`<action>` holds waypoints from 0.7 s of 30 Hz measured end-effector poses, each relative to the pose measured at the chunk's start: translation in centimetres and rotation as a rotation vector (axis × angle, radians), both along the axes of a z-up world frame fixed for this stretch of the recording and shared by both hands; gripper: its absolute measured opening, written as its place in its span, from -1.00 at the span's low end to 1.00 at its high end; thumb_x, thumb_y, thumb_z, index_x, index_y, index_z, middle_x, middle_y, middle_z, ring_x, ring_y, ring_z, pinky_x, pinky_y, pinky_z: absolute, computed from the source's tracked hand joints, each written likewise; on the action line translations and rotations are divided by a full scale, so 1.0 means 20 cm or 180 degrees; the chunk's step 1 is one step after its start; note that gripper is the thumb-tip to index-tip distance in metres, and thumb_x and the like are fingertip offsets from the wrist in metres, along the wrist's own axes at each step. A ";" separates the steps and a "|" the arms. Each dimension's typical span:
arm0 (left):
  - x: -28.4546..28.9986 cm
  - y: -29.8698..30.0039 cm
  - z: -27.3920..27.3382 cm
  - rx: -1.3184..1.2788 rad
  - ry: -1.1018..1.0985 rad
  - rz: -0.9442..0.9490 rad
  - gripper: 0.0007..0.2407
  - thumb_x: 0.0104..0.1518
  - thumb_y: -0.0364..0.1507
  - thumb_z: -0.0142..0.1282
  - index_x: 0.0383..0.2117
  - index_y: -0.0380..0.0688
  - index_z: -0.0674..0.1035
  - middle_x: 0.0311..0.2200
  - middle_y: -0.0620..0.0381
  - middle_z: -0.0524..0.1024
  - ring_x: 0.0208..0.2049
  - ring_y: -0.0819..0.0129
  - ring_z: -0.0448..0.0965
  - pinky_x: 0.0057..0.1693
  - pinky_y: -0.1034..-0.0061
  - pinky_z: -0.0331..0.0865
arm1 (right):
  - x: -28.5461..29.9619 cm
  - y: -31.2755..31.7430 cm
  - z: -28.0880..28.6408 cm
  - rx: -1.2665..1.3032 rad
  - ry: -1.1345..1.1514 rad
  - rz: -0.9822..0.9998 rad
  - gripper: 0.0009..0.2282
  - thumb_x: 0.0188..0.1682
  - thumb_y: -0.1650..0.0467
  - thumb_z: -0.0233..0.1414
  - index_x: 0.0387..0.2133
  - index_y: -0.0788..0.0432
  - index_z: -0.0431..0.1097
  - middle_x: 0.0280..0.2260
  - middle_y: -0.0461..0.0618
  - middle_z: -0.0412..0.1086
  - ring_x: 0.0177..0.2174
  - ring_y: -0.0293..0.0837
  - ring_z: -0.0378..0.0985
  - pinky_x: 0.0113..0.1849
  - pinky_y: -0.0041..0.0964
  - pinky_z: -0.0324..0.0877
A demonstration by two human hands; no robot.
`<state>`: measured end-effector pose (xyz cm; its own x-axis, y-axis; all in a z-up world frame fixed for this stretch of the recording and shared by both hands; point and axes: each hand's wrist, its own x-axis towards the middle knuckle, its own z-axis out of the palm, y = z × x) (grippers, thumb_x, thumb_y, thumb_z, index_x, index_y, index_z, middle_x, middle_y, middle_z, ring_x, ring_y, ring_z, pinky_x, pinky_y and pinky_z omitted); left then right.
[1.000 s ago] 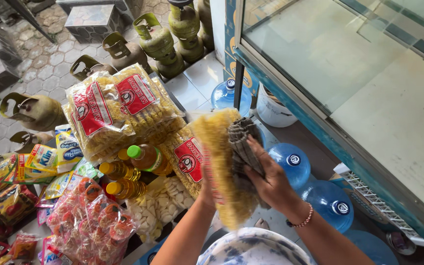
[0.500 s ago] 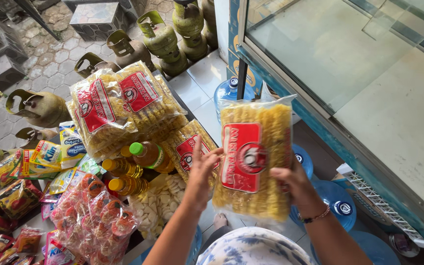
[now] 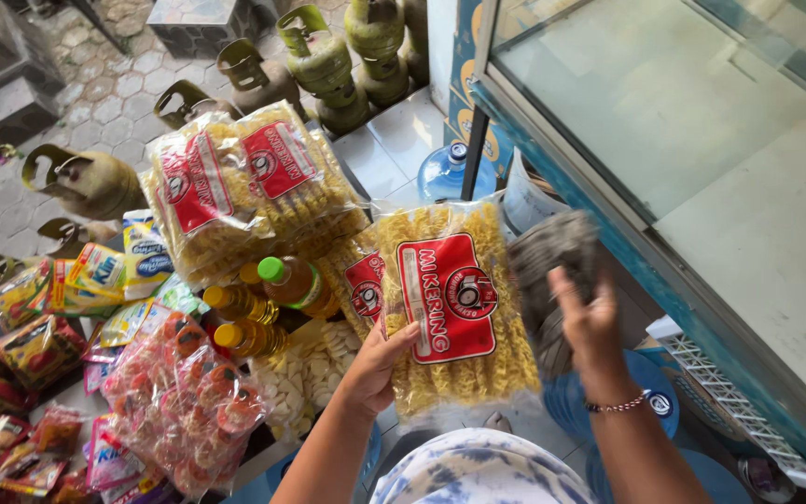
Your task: The person wipes the glass display case with a cloth, then repeatedly picks up packages of dried noodles from a table, wipes each package, and places them inside the display case. The person handles the noodles one at a time and stacks them on the shelf.
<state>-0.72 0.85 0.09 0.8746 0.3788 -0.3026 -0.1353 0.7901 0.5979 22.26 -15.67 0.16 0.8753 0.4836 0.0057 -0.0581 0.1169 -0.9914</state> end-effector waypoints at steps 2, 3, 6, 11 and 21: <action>0.01 0.00 -0.01 0.0440 0.0514 0.0187 -0.34 0.10 -0.48 0.17 0.36 -0.03 0.11 0.03 -0.02 0.50 -0.03 0.28 0.59 0.05 0.30 0.52 | 0.00 0.04 0.08 -0.0479 -0.1133 0.0003 -0.57 0.12 0.42 0.10 0.25 0.24 0.24 0.06 0.08 0.46 -0.02 -0.13 0.56 0.00 -0.21 0.47; 0.02 -0.01 -0.02 0.0553 0.0563 0.0212 -0.33 0.13 -0.49 0.18 0.38 -0.03 0.07 0.08 -0.01 0.49 0.02 0.32 0.57 0.09 0.35 0.48 | -0.03 0.06 0.12 -0.0717 -0.1699 0.0010 -0.58 0.14 0.43 0.08 0.27 0.20 0.23 0.09 0.07 0.46 0.01 -0.11 0.57 0.02 -0.20 0.48; 0.05 -0.02 -0.06 0.0765 0.0523 0.0299 -0.30 0.20 -0.53 0.19 0.43 -0.04 0.01 0.18 0.01 0.45 0.11 0.39 0.53 0.16 0.45 0.43 | -0.18 0.18 0.23 -0.0785 -0.3197 0.0812 -0.52 0.06 0.51 0.08 0.29 0.24 0.19 0.23 0.27 0.30 0.18 0.21 0.39 0.15 -0.03 0.38; -0.01 0.11 -0.05 0.0609 -0.0605 0.0746 -0.24 0.09 -0.58 0.16 0.42 0.04 -0.01 0.02 -0.01 0.47 -0.07 0.27 0.56 0.00 0.30 0.51 | -0.47 0.22 0.28 -0.0665 -0.4005 0.1326 -0.50 -0.13 0.54 0.11 0.15 0.11 0.31 0.17 0.21 0.32 0.19 0.28 0.30 0.19 0.14 0.21; -0.43 0.28 0.19 0.1433 -0.0150 0.2442 -0.51 0.25 -0.64 0.07 0.32 -0.09 0.27 0.06 0.06 0.50 0.02 0.37 0.55 0.14 0.36 0.48 | -0.45 0.56 -0.16 -0.0714 -0.2735 0.1533 -0.53 0.04 0.41 0.07 0.23 0.32 0.23 0.21 0.36 0.28 0.20 0.26 0.33 0.17 -0.02 0.30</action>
<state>-9.26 6.43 3.96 0.3391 0.9396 0.0461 -0.5629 0.1634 0.8102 13.21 -4.39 -3.01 0.3285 0.8518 0.4080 0.6943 0.0751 -0.7157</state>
